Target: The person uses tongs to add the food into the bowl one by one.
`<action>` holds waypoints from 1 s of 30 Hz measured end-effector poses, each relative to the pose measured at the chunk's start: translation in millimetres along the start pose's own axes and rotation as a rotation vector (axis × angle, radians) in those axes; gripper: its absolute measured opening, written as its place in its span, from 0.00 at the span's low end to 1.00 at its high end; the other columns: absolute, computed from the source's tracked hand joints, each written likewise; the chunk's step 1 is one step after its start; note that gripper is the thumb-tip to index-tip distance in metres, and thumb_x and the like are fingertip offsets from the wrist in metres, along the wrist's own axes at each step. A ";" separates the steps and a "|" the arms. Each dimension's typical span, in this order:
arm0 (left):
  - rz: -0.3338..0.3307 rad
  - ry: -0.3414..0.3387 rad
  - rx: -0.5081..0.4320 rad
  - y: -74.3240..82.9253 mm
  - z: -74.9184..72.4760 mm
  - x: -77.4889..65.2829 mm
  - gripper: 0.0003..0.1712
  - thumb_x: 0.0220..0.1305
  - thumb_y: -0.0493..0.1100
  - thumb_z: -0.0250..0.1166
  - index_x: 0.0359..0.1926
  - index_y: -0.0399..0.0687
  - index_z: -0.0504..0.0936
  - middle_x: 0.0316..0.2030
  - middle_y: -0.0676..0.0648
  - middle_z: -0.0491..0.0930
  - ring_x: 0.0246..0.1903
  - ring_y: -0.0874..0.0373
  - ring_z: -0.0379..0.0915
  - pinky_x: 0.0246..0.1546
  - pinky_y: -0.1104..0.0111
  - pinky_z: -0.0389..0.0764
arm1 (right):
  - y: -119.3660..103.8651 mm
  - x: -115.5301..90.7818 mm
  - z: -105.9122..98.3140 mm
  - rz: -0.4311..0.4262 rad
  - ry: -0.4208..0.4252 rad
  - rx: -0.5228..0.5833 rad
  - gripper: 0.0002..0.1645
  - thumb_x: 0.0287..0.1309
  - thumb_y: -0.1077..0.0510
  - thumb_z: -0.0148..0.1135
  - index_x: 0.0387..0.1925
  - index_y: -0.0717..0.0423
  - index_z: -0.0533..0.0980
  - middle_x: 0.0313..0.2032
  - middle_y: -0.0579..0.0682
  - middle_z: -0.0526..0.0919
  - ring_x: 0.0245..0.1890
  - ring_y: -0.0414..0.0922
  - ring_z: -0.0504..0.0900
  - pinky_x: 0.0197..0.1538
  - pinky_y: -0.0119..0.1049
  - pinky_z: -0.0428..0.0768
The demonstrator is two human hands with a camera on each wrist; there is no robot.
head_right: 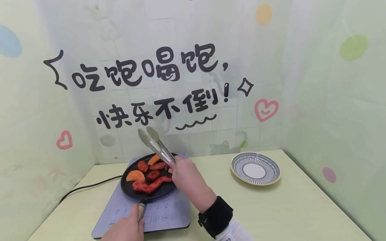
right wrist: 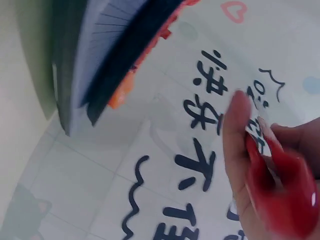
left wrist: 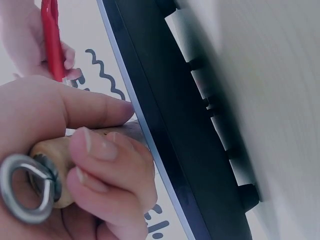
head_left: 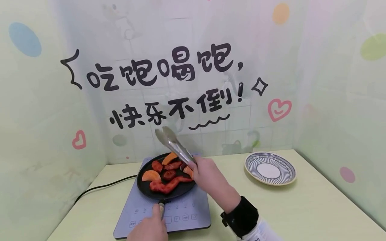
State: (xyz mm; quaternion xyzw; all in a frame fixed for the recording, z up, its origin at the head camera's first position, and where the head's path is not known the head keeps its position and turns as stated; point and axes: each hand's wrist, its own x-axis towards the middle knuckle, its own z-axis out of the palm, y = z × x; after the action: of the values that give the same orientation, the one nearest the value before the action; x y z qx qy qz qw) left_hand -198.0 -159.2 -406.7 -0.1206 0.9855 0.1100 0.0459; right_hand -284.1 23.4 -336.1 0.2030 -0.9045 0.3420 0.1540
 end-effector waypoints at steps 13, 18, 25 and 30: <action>-0.016 -0.045 -0.028 0.2 -4.1 -2.3 0.26 0.78 0.49 0.62 0.68 0.44 0.69 0.21 0.46 0.76 0.21 0.51 0.73 0.25 0.58 0.70 | 28.6 -47.5 -44.5 0.149 -0.020 0.013 0.13 0.74 0.55 0.65 0.51 0.59 0.78 0.25 0.49 0.78 0.23 0.42 0.77 0.27 0.37 0.77; -0.008 -0.047 -0.023 2.7 -7.1 -3.3 0.24 0.78 0.49 0.63 0.66 0.44 0.70 0.21 0.45 0.76 0.21 0.51 0.73 0.25 0.59 0.68 | 66.7 -74.6 -65.0 0.207 -0.022 -0.091 0.11 0.74 0.56 0.64 0.46 0.61 0.76 0.25 0.49 0.75 0.25 0.43 0.75 0.30 0.38 0.76; 0.000 -0.056 -0.012 2.5 -7.9 -2.9 0.25 0.78 0.50 0.62 0.66 0.43 0.70 0.22 0.45 0.76 0.22 0.51 0.73 0.26 0.58 0.70 | 111.7 -114.2 -87.9 0.355 -0.049 -0.266 0.29 0.74 0.58 0.61 0.58 0.82 0.67 0.30 0.65 0.81 0.27 0.52 0.80 0.29 0.46 0.80; -0.001 -0.058 -0.012 2.4 -9.2 -3.2 0.24 0.78 0.49 0.62 0.66 0.43 0.70 0.22 0.45 0.76 0.22 0.50 0.73 0.26 0.57 0.72 | 128.1 -137.1 -99.6 0.442 -0.121 -0.373 0.42 0.74 0.60 0.59 0.65 0.95 0.52 0.40 0.83 0.80 0.35 0.62 0.86 0.40 0.59 0.83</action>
State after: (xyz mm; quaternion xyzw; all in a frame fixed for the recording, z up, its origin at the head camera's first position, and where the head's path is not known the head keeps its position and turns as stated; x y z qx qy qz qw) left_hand -196.0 -158.2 -397.0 -0.1180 0.9831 0.1193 0.0737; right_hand -211.4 214.7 -393.0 -0.0107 -0.9815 0.1826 0.0562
